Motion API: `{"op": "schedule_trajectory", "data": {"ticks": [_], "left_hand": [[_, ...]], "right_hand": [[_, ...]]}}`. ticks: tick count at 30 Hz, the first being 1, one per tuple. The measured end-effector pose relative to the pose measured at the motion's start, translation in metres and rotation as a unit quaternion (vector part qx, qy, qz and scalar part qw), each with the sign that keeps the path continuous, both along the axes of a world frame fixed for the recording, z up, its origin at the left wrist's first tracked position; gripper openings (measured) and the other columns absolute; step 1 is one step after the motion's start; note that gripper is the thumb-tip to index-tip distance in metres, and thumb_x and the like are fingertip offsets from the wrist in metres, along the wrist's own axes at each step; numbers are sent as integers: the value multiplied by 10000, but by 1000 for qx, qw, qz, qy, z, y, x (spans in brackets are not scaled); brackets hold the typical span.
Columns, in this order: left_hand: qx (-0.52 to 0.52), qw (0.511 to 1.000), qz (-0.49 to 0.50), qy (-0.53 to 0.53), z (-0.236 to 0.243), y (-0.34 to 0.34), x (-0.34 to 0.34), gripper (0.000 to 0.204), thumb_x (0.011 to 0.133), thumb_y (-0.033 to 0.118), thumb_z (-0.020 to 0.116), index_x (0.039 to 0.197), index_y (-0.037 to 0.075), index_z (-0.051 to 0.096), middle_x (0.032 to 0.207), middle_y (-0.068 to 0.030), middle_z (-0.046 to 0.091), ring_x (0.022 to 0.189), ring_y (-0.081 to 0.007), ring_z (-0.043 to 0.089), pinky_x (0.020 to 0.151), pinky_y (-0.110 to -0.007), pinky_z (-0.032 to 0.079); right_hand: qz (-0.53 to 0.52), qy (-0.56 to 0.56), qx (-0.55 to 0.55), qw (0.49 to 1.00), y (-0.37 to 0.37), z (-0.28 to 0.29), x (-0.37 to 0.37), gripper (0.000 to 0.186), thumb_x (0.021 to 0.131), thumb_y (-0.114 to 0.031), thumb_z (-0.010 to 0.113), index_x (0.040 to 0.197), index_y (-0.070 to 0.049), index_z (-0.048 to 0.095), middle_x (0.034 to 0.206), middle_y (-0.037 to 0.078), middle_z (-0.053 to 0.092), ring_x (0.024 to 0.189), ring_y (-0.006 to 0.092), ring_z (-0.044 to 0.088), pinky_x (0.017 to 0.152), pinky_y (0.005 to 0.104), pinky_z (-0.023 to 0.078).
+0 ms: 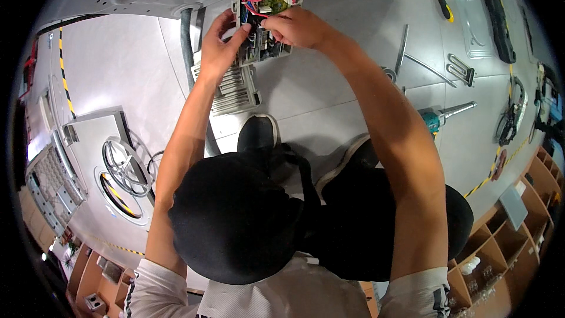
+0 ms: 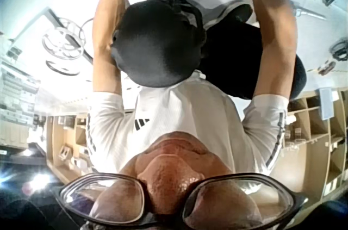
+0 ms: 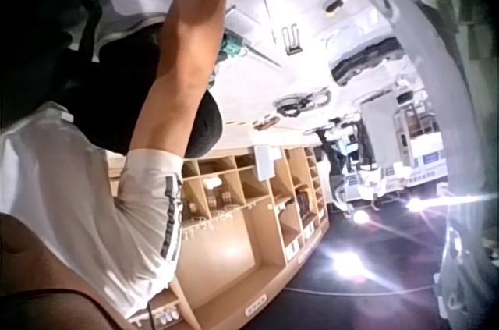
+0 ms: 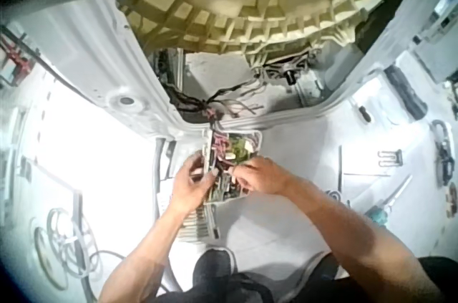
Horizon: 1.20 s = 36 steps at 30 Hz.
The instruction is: The person disconnects and reconnects colored wire bundles with plastic connectors from a circuit board housing by hand.
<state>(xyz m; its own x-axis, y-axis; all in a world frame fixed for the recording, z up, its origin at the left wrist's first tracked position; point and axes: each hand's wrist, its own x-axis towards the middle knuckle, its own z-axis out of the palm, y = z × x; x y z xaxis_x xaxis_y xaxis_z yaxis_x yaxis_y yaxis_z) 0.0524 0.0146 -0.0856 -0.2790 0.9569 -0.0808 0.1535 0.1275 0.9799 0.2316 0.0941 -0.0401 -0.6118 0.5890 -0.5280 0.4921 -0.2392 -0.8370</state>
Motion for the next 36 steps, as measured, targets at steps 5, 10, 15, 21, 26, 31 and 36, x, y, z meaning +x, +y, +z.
{"op": "schedule_trajectory", "data": {"ticks": [5,10,15,21,26,31,36], "left_hand": [[36,993,105,30,23,-6,0,326,844,160,657,1104,-23,587,950,-69,624,855,-110,569,685,-222,466],[-35,998,-29,-37,33,-12,8,198,888,68,599,1063,-20,624,891,-27,638,789,-66,575,726,-198,479],[-58,988,-93,-111,37,-9,13,236,879,70,612,1091,-35,611,926,-49,648,822,-89,594,749,-218,493],[-95,979,-89,-157,41,-6,17,269,879,82,616,1103,-65,593,951,-90,655,822,-118,618,770,-238,506],[-123,966,-84,-210,45,-7,18,284,901,100,587,1113,-88,568,968,-131,652,857,-155,630,792,-262,516],[-144,926,-62,-343,39,-10,14,265,928,86,529,1132,-81,544,1019,-183,633,903,-221,639,834,-321,533],[-160,901,-40,-402,37,-12,14,254,933,75,510,1138,-70,544,1052,-204,622,930,-239,637,866,-346,532]], "right_hand": [[3,0,-157,988,10,12,2,428,876,-364,518,551,-113,397,494,-35,359,431,62,302,416,230,242],[61,-59,-138,987,16,17,-3,435,878,-405,524,572,-118,411,495,-37,361,430,59,299,420,231,243],[114,-62,-110,985,18,25,-8,510,873,-526,514,585,-110,450,496,-35,382,427,68,317,430,231,252],[115,-61,-141,982,21,32,-8,576,863,-612,449,645,-84,513,513,-32,411,447,69,350,441,236,269],[132,-62,-130,981,24,23,-1,494,880,-508,440,676,-68,532,546,-24,438,487,74,389,453,241,290],[103,-32,-128,986,22,18,2,418,881,-409,430,682,-56,534,569,-13,457,505,84,406,462,249,304],[100,-34,-121,987,22,18,1,401,874,-381,424,693,-44,544,574,-9,463,503,83,408,463,247,312]]}}
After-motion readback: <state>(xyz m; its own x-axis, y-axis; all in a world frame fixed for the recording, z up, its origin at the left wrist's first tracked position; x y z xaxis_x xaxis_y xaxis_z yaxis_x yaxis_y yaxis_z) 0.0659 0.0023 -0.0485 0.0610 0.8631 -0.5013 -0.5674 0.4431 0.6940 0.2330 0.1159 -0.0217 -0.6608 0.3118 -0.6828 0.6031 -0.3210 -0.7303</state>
